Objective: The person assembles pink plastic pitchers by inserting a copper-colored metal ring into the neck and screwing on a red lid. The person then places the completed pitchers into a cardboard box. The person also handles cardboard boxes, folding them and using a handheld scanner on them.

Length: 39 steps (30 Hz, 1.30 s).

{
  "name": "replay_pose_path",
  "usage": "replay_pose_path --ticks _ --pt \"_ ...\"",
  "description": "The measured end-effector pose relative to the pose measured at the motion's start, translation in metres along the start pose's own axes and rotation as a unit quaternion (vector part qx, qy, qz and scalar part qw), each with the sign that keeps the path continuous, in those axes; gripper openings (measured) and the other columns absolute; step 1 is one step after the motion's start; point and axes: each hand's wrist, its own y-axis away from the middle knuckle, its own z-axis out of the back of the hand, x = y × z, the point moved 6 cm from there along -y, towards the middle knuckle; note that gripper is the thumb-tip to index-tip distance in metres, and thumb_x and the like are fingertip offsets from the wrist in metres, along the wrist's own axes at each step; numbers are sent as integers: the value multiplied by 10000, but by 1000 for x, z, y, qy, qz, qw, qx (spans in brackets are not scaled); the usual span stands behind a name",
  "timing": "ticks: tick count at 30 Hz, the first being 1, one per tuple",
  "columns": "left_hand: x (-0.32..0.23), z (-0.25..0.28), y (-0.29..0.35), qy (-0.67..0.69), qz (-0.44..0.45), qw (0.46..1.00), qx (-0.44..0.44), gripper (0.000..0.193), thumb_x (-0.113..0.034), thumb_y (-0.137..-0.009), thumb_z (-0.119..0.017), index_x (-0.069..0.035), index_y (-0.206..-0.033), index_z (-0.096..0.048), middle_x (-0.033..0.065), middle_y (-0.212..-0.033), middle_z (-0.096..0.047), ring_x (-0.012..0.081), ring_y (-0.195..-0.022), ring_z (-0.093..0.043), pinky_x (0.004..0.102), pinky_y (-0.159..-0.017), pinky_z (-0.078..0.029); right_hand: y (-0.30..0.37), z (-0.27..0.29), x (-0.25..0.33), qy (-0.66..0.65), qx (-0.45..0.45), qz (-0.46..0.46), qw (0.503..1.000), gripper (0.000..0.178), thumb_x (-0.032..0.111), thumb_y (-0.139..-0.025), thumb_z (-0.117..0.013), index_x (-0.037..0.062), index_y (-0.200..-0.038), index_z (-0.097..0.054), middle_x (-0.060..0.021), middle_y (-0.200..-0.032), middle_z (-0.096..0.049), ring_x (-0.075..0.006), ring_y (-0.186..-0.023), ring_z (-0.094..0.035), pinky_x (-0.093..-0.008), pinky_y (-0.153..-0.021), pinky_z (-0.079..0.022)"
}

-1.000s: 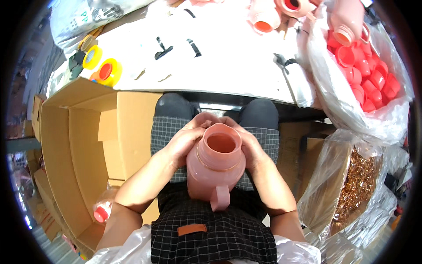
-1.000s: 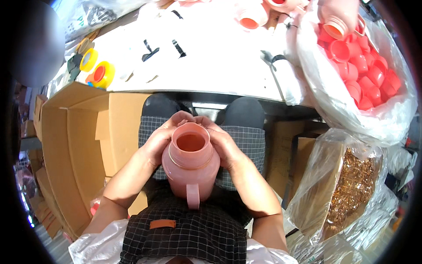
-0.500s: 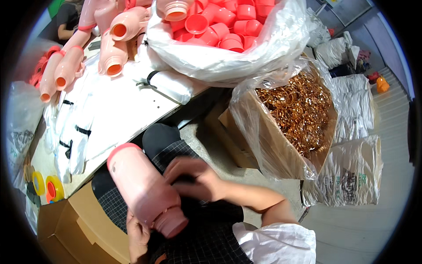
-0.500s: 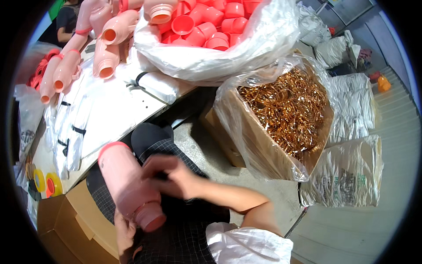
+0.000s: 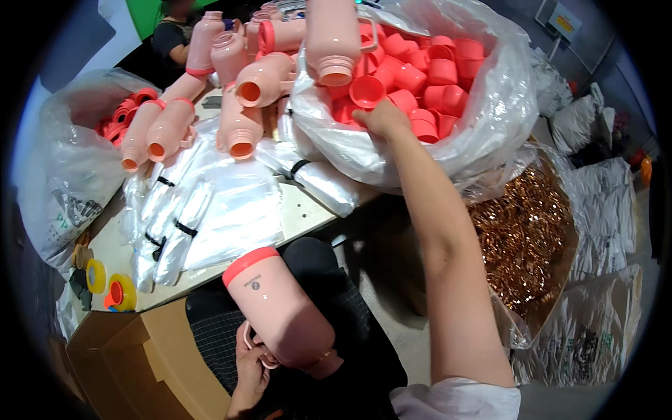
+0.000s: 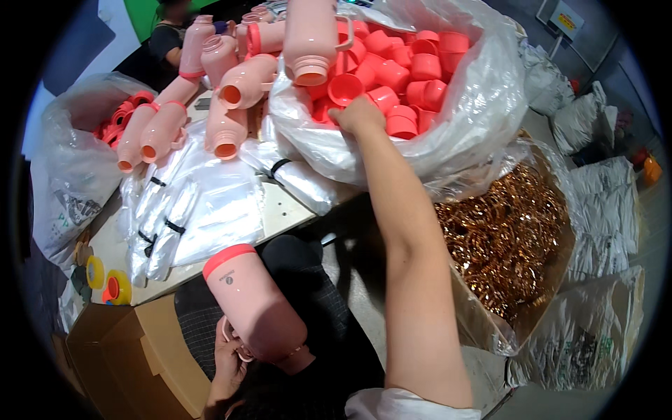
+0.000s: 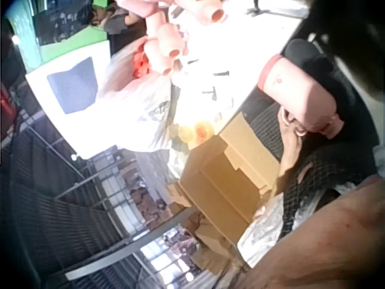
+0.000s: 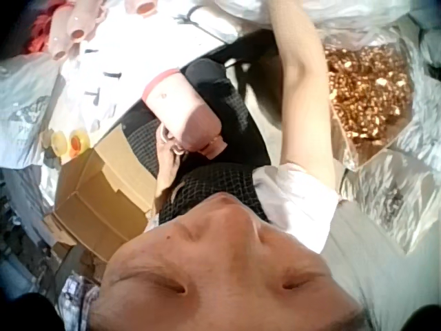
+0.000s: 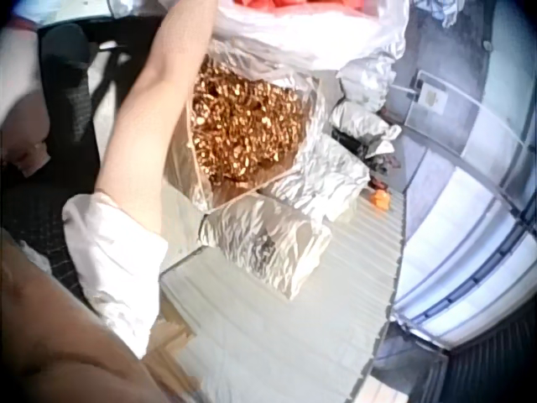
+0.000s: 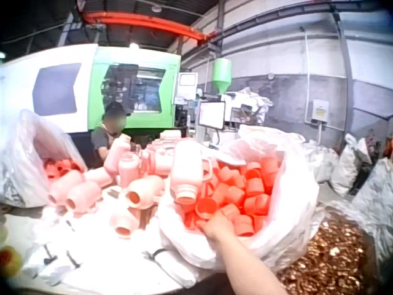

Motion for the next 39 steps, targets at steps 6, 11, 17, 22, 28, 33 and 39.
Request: replay_pose_path --ticks 6,11,17,22,28,33,39 --pt "-25 16 -2 56 4 997 -58 818 141 -727 -406 -79 -1512 -344 125 -948 -597 104 -511 -486 215 -411 -388 62 20 31 -81 -246 134 957 575 381 -761 -714 -2 -1187 -663 -197 -1103 -695 -388 -1064 -641 -494 -936 -493" --pt "-54 13 -30 200 -57 975 -73 838 157 -788 -420 -128 -1564 -283 101 -921 -584 105 -549 -471 216 -498 -436 225 28 56 -390 -300 341 801 514 319 -932 -636 -26 -1310 -597 -188 -1286 -617 -338 -1158 -570 -441 -994 -449" --pt "-71 31 -22 201 -89 973 -70 779 156 -819 -421 -132 -1535 -313 52 -904 -525 95 -590 -446 239 -547 -443 432 -89 78 -354 -153 501 775 509 381 -699 -852 173 -1112 -641 -155 -1291 -507 -350 -1154 -512 -518 -954 -478" --pt "-84 81 8 -133 -148 979 -41 688 127 -822 -415 -74 -1479 -368 152 -1163 -617 199 -749 -643 272 -655 -532 437 -106 47 -357 41 450 818 714 333 -708 -839 84 -1289 -506 -187 -1349 -495 -327 -1220 -499 -504 -1088 -384" --pt "-79 1 -1 -429 -177 856 227 372 -27 -912 -615 -56 -1283 -629 171 -1335 -628 277 -1101 -686 366 -948 -536 308 -101 62 -632 447 94 626 618 246 -928 -654 9 -1461 -450 -139 -1371 -562 -244 -1257 -545 -365 -1071 -417" --pt "-119 -21 -134 -557 -396 730 15 50 -73 -852 -670 -31 -843 -694 110 -909 -665 299 -801 -624 383 -735 -504 317 -99 80 -448 450 266 725 601 187 -839 -678 2 -1389 -527 -125 -1359 -577 -234 -1252 -543 -356 -1092 -400" --pt "-106 -12 -232 -628 -385 674 -57 137 -154 -905 -629 -24 -874 -661 164 -913 -661 376 -854 -628 447 -759 -494 298 -106 100 -417 420 270 759 328 107 -854 -722 -12 -1153 -660 -139 -1083 -689 -230 -1007 -664 -334 -905 -511"
